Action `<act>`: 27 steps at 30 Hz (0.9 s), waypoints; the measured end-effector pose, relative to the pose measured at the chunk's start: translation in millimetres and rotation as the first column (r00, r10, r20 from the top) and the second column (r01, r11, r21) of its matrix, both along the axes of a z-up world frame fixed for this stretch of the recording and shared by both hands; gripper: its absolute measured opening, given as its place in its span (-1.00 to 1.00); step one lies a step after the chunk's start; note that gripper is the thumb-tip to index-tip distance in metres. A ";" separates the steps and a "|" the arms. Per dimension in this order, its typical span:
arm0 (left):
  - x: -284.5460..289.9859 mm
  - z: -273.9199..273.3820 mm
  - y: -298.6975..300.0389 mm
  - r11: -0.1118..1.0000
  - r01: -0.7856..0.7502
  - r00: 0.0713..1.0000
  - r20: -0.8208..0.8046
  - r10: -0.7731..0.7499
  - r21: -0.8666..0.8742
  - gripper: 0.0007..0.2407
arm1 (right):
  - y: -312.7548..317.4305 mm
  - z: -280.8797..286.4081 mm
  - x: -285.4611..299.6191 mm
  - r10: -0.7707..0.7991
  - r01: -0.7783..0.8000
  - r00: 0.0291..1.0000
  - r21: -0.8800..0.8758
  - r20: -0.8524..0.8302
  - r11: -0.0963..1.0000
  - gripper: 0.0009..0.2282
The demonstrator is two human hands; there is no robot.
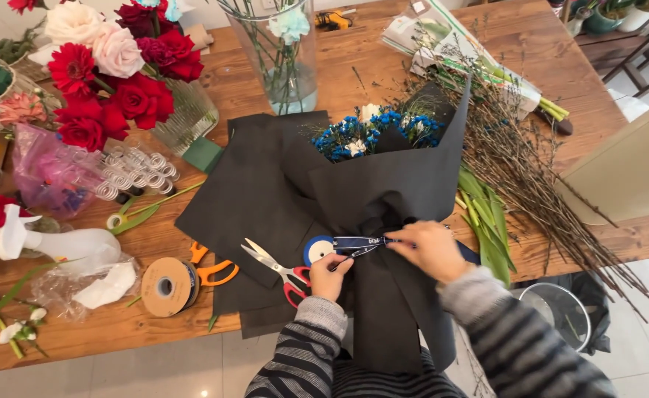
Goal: The person opens a wooden drawer to retrieve a roll of blue ribbon and carries it to a work table. The person then measures a length of the ribbon against a black-wrapped flower bouquet, cuts the ribbon using scissors, and ties it into a bow around the bouquet.
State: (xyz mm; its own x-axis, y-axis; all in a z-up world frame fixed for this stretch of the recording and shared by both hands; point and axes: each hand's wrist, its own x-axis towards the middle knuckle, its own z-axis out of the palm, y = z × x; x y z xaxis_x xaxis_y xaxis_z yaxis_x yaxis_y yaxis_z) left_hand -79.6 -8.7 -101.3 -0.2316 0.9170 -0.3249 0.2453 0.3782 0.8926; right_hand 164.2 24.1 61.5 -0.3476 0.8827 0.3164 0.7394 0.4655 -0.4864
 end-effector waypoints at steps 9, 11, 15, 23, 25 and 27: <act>-35.9 35.1 -18.8 0.995 -0.058 0.926 -0.367 0.083 0.078 -0.89 | 8.7 -22.4 -21.6 -0.107 0.162 0.958 -0.191 0.268 0.968 -0.94; -51.1 44.3 -28.6 0.996 -0.044 0.905 -0.420 0.070 0.072 -0.89 | 7.7 -26.4 -22.3 -0.113 0.164 0.965 -0.205 0.237 0.965 -0.94; -76.0 56.7 -45.2 0.995 -0.101 0.891 -0.444 0.098 0.018 -0.91 | 5.8 -32.8 -21.3 -0.158 0.213 0.956 -0.214 0.248 0.953 -0.94; -86.4 124.7 -51.3 0.914 0.030 0.859 -0.458 -0.231 -0.404 -0.80 | -12.5 -17.0 -3.3 -0.067 0.072 0.997 -0.154 0.041 0.985 -0.80; -74.5 150.2 -44.8 0.974 0.196 0.728 -0.648 -0.224 -0.116 -0.61 | -28.9 -6.2 15.2 -0.515 0.306 0.673 -0.433 -0.531 0.848 -0.90; -34.7 103.5 -17.5 0.942 0.239 0.770 -0.637 -0.037 0.235 -0.74 | -33.1 -32.9 50.0 -0.594 0.330 0.681 -0.544 -0.429 0.772 -0.85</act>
State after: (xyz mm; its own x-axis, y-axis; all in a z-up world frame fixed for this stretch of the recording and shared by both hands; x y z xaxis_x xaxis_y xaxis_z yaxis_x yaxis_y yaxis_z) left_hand -114.3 -26.2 2.2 -0.1513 0.9807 0.1242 0.8075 0.0502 0.5877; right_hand 214.1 -9.0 28.6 0.2613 0.9598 -0.1030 0.3387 -0.1911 -0.9213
